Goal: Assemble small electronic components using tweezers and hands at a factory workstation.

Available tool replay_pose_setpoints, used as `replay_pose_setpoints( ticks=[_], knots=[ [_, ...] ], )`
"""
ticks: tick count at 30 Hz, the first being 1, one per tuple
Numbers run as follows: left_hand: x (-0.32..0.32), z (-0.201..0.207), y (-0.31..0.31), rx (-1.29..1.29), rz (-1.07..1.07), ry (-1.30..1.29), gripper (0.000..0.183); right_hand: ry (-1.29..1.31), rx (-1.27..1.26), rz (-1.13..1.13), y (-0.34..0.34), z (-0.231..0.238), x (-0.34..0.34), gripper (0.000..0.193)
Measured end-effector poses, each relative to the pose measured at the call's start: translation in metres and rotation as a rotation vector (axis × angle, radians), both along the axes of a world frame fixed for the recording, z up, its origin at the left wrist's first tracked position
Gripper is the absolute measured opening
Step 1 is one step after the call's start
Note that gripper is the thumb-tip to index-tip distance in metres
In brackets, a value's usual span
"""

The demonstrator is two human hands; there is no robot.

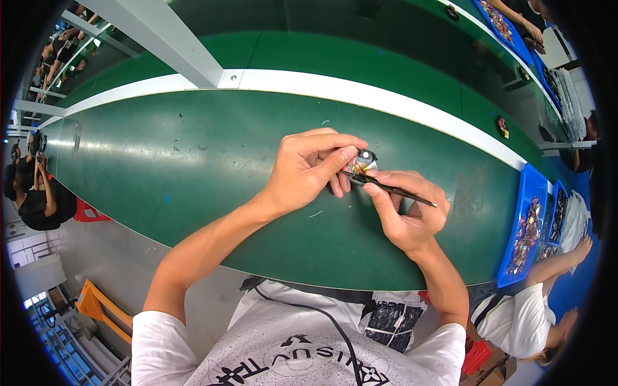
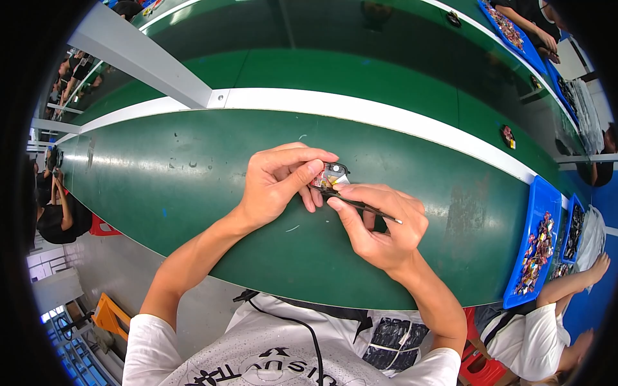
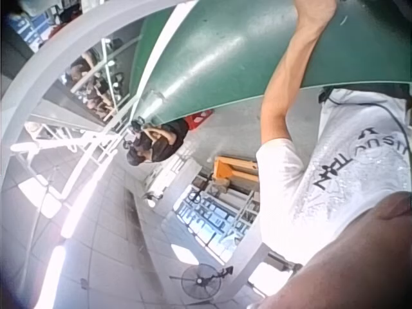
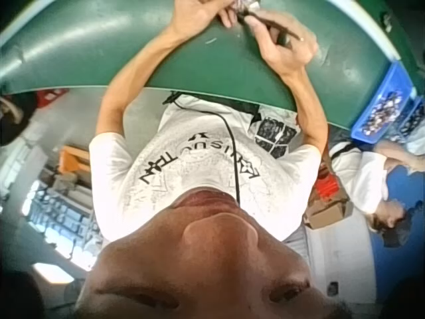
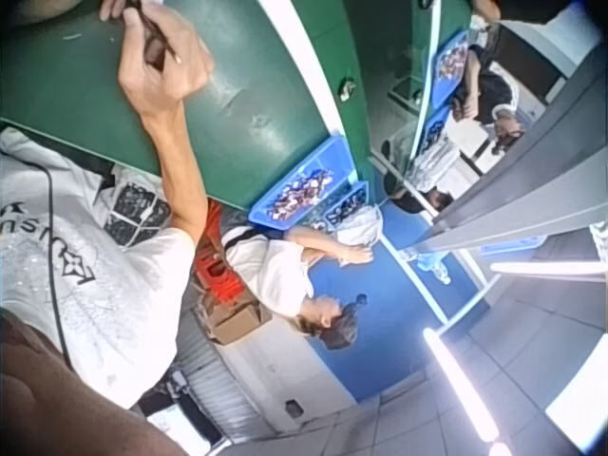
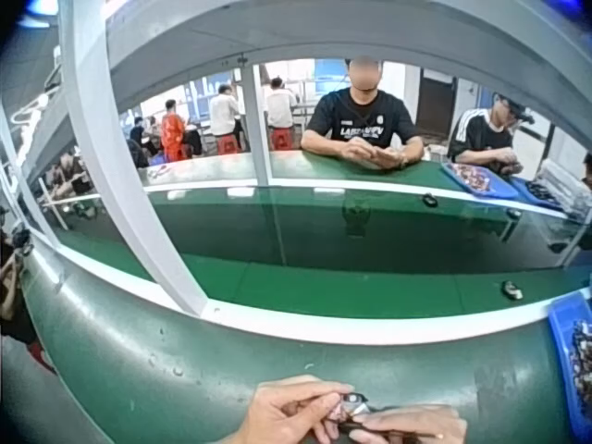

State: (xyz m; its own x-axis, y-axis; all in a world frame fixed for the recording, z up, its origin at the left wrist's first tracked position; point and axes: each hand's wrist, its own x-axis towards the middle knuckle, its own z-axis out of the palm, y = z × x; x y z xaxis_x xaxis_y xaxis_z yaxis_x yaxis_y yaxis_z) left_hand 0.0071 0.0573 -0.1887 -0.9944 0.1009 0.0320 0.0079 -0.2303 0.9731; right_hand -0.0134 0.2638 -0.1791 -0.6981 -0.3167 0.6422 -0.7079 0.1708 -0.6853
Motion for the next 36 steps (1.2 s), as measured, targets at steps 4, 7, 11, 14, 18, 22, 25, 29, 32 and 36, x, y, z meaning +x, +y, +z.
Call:
replay_pose_setpoints(
  ticks=[4,7,11,14,18,22,25,29,32,36],
  knots=[
    [0.0001,-0.0006,0.0002,0.002,-0.005,0.005,0.022,-0.007,0.011,0.012,0.0006,-0.0005,0.0001,0.025],
    [0.0005,-0.0012,0.0002,-0.008,-0.012,0.014,0.022,0.002,0.009,0.013,0.0003,-0.0008,-0.0003,0.024],
    [-0.0003,0.0004,-0.0004,0.001,-0.015,0.002,0.022,0.003,0.015,0.021,0.0001,0.0009,-0.0001,0.024],
    [-0.0009,0.0018,-0.0014,0.040,-0.021,-0.062,0.022,0.011,0.011,0.025,-0.0009,0.0028,0.0002,0.024],
    [0.0000,0.0004,-0.0001,0.007,-0.012,-0.027,0.022,0.025,0.013,0.018,-0.0011,0.0034,0.0008,0.024],
    [0.0002,-0.0003,0.0004,-0.004,-0.005,0.000,0.022,-0.012,0.006,0.004,-0.0006,-0.0003,0.0013,0.024],
    [0.0010,-0.0014,0.0006,-0.011,-0.004,0.012,0.022,-0.008,-0.007,0.002,-0.0015,-0.0007,0.0008,0.024],
    [0.0003,-0.0006,0.0008,-0.007,-0.005,0.025,0.022,-0.019,-0.007,0.002,-0.0016,-0.0011,0.0015,0.024],
    [0.0006,0.0002,0.0008,-0.013,-0.002,0.030,0.022,-0.020,-0.011,0.007,-0.0024,0.0002,0.0014,0.024],
    [-0.0001,0.0009,-0.0005,-0.009,-0.021,-0.011,0.022,-0.010,0.027,0.007,-0.0032,0.0059,0.0040,0.022]
  ],
)
